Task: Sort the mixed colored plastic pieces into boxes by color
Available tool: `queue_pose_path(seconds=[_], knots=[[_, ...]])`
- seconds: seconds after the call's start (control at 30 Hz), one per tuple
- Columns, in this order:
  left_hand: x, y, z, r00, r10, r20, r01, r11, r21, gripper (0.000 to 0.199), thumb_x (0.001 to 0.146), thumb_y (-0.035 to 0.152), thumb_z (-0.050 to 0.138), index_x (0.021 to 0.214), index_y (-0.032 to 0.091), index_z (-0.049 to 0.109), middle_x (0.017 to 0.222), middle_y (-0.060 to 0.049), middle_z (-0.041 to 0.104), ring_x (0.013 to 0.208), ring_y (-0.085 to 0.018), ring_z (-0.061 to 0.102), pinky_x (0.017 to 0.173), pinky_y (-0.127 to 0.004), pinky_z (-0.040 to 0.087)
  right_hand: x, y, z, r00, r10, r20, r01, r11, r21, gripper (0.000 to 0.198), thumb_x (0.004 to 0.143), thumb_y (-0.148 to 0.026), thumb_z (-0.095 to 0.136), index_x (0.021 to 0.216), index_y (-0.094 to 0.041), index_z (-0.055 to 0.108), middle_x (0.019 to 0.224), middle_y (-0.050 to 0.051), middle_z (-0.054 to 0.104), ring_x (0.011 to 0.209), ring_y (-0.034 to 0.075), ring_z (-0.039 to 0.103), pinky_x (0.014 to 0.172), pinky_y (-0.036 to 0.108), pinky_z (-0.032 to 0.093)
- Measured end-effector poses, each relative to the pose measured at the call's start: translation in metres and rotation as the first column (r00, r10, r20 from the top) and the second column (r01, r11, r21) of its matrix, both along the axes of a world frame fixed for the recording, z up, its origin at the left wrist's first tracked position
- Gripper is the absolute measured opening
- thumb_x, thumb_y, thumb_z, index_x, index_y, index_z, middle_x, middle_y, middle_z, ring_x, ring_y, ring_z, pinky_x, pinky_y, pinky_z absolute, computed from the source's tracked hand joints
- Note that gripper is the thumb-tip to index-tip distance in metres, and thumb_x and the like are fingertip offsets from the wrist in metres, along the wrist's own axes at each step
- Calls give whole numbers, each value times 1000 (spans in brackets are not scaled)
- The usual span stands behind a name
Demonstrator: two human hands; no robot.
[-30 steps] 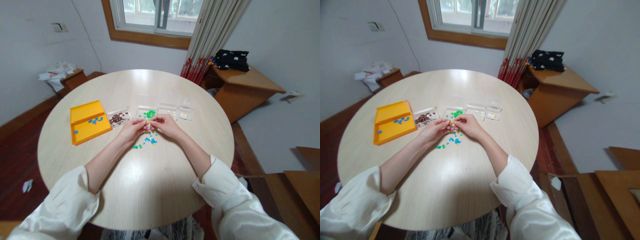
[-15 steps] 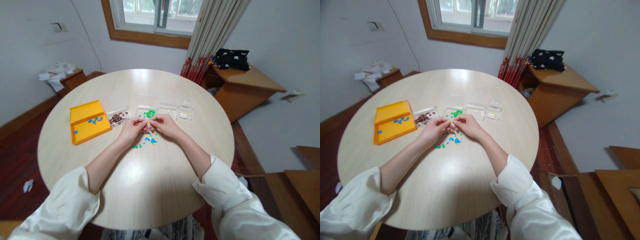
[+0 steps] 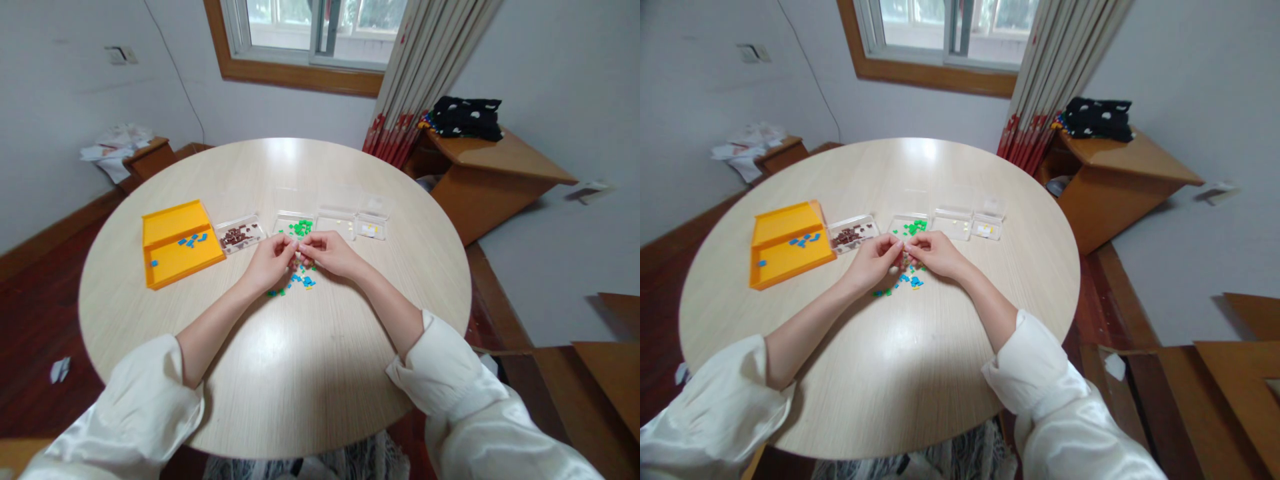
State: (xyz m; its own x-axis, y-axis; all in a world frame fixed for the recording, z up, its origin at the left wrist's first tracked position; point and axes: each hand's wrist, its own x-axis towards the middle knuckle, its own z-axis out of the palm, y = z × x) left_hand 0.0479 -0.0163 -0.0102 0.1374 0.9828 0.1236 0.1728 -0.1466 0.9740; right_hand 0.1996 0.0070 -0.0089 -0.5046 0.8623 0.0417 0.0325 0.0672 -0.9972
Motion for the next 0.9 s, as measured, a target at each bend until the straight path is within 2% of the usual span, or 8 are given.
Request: queue_pose_path(seconds=[0.1, 0.23, 0.47, 0.9], knots=[[-1, -1, -1, 987, 15, -157, 3, 994, 111, 22, 82, 28, 50, 63, 16, 51, 51, 4, 50, 50, -10, 45, 51, -22, 35, 0, 0, 0, 1000, 22, 6, -22, 1000, 9, 29, 71, -40, 69, 68, -14, 57, 58, -3, 57, 51, 7, 52, 55, 23, 46], [-1, -2, 1, 977, -5, -213, 41, 986, 165, 23, 84, 26, 46, 63, 17, 48, 52, 4, 48, 52, -10, 44, 52, -22, 35, 2, 1, 0, 998, 70, -1, -70, 997, 16, 31, 71, -43, 69, 69, -14, 56, 59, -2, 58, 53, 7, 53, 55, 23, 47], [-1, -3, 2, 985, -80, -153, 101, 986, 135, 23, 85, 27, 45, 63, 18, 46, 52, 3, 49, 50, -10, 47, 52, -23, 36, 7, 2, 2, 990, 139, -17, -137, 989, 54, 39, 71, -51, 67, 72, -14, 57, 61, -2, 58, 55, 7, 53, 56, 22, 46], [-3, -3, 4, 983, -165, -76, 173, 977, 121, 28, 85, 35, 46, 63, 18, 46, 52, 4, 47, 49, -9, 46, 52, -23, 37, 8, 1, 3, 983, 175, -52, -171, 983, 71, 39, 72, -51, 66, 73, -13, 57, 62, -2, 57, 56, 7, 50, 56, 22, 42]])
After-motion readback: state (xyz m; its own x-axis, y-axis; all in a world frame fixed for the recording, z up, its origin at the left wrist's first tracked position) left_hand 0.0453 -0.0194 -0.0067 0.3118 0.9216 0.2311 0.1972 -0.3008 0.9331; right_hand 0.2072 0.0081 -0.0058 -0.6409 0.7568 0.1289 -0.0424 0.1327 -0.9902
